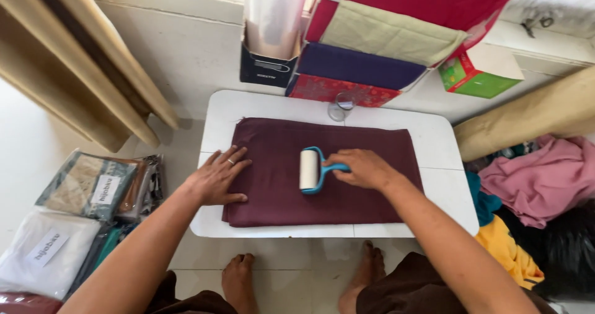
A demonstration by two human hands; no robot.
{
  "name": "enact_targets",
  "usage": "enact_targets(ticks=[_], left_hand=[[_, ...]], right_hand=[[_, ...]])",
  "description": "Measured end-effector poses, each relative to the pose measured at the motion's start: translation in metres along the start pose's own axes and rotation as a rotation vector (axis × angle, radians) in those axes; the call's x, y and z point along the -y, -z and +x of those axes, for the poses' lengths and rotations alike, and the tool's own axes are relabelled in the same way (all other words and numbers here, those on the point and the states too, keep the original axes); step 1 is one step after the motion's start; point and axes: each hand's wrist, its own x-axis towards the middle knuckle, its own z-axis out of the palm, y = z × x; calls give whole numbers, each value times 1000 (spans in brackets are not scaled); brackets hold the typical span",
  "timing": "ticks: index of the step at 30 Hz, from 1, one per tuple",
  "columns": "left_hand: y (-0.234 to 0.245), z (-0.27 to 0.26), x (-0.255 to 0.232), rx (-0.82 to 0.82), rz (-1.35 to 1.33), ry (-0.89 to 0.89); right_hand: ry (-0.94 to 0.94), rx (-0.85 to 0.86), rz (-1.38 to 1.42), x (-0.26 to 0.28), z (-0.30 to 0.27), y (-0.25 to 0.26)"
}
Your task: The person folds a beige cloth and places it into a clear plastic bag, then seals the bag. Next, the person unfolds a maroon cloth, smooths it out on the table, and uses a lint roller to clean the surface before folding it.
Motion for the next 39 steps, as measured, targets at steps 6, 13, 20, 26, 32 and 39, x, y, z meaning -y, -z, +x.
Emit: enact_targets(ticks=[6,13,20,26,32,39], left_hand=[[0,13,11,86,30,131],[-8,32,29,125,-32,166],[0,47,38,28,-119,231],[-2,39,47,-66,-19,267],[17,23,41,-199,-9,163],[-37,38,52,-421,67,50]], right_hand=[[-258,88,-180,-119,-95,16],[-722,324,-410,-201,-202,32],[-435,-30,-239,-175,-150,17],[-234,0,-33,-79,-31,10],[2,-8,-25,3,92,-1],[65,16,-13,72,184,-6]])
